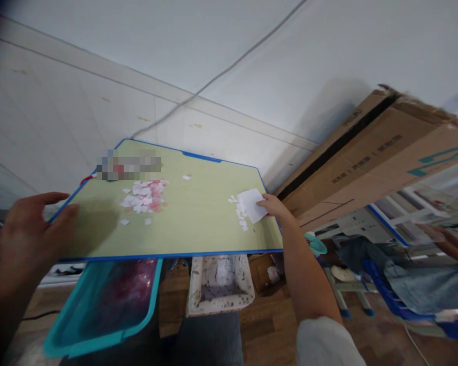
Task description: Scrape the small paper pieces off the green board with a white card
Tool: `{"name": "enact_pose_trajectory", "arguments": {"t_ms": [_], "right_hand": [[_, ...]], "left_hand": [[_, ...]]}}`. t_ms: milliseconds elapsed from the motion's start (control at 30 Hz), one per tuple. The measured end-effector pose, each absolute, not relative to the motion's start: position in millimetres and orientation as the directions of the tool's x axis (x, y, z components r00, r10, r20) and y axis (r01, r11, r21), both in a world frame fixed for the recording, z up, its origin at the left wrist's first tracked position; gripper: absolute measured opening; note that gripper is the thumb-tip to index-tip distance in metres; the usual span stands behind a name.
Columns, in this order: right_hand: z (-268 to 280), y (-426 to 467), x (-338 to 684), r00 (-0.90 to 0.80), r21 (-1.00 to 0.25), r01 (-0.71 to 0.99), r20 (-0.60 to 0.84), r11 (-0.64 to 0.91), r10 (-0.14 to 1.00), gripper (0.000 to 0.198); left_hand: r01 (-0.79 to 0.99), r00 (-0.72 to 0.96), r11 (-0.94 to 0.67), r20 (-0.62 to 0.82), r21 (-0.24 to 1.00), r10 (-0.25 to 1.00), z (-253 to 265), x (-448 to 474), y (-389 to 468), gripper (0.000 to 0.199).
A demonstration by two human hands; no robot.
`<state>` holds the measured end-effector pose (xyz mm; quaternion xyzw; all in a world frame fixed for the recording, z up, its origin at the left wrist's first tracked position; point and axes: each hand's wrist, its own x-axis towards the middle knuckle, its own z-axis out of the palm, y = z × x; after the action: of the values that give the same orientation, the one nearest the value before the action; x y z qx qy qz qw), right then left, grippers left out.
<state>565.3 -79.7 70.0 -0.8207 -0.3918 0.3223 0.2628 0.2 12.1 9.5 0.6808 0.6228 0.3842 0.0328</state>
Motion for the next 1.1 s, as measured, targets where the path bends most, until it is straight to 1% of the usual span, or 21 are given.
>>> {"name": "enact_pose_trajectory", "arguments": {"t_ms": [100, 167, 233, 300, 367, 433, 500, 567, 633, 667, 733, 800, 867, 933, 1000, 1100], "right_hand": [[61, -77, 557, 0.345, -0.706, 0.495, -0.376, -0.507, 0.86, 0.043], [66, -73, 563, 0.278, -0.722, 0.518, -0.365, -0.459, 0.889, 0.045], [76, -60, 575, 0.286, -0.714, 0.561, -0.307, -0.418, 0.908, 0.05], [86, -38, 585, 0.337, -0.676, 0.608, -0.255, -0.416, 0.906, 0.054], [91, -15, 587, 0.339, -0.647, 0.638, -0.252, -0.418, 0.907, 0.056], [89, 3, 578, 0.295, -0.643, 0.647, -0.284, -0.41, 0.912, 0.055], [84, 9, 559, 0.172, -0.661, 0.657, -0.337, -0.362, 0.926, 0.053], [79, 1, 538, -0.033, -0.708, 0.655, -0.376, -0.264, 0.926, 0.05], [79, -17, 519, -0.232, -0.76, 0.629, -0.384, -0.163, 0.893, 0.048], [80, -28, 513, -0.293, -0.777, 0.614, -0.386, -0.138, 0.875, 0.047], [85, -52, 507, -0.338, -0.793, 0.596, -0.388, -0.123, 0.857, 0.046], [91, -72, 511, -0.289, -0.796, 0.594, -0.35, -0.12, 0.891, 0.045], [94, -88, 522, -0.171, -0.786, 0.606, -0.277, -0.121, 0.945, 0.043], [94, -102, 536, -0.034, -0.771, 0.619, -0.218, -0.151, 0.975, 0.042], [89, -118, 547, 0.065, -0.758, 0.62, -0.207, -0.202, 0.976, 0.042], [77, -145, 554, 0.159, -0.739, 0.617, -0.219, -0.27, 0.963, 0.04]], "left_hand": [[0.852, -0.066, -0.198, 0.475, 0.485, 0.877, 6, -1, 16, 0.054], [0.864, -0.078, -0.181, 0.48, 0.47, 0.874, 3, -2, 19, 0.056], [0.87, -0.089, -0.161, 0.471, 0.465, 0.878, 0, -4, 23, 0.057], [0.879, -0.088, -0.148, 0.46, 0.454, 0.884, -3, -6, 26, 0.057], [0.889, -0.084, -0.142, 0.46, 0.436, 0.884, -5, -7, 28, 0.056], [0.895, -0.089, -0.136, 0.471, 0.424, 0.878, -6, -8, 30, 0.054], [0.897, -0.093, -0.134, 0.476, 0.422, 0.875, -8, -8, 31, 0.054], [0.897, -0.091, -0.136, 0.478, 0.42, 0.874, -9, -8, 31, 0.055], [0.899, -0.087, -0.144, 0.491, 0.413, 0.867, -10, -8, 30, 0.054], [0.9, -0.085, -0.149, 0.501, 0.409, 0.861, -10, -7, 30, 0.053], [0.9, -0.08, -0.162, 0.518, 0.404, 0.851, -10, -6, 29, 0.051], [0.897, -0.076, -0.173, 0.527, 0.407, 0.846, -9, -5, 28, 0.05], [0.891, -0.073, -0.186, 0.534, 0.415, 0.842, -8, -5, 28, 0.05], [0.884, -0.065, -0.205, 0.543, 0.421, 0.837, -8, -5, 27, 0.05], [0.875, -0.063, -0.22, 0.552, 0.432, 0.832, -8, -5, 27, 0.05], [0.861, -0.068, -0.234, 0.558, 0.452, 0.827, -7, -5, 25, 0.051]]}}
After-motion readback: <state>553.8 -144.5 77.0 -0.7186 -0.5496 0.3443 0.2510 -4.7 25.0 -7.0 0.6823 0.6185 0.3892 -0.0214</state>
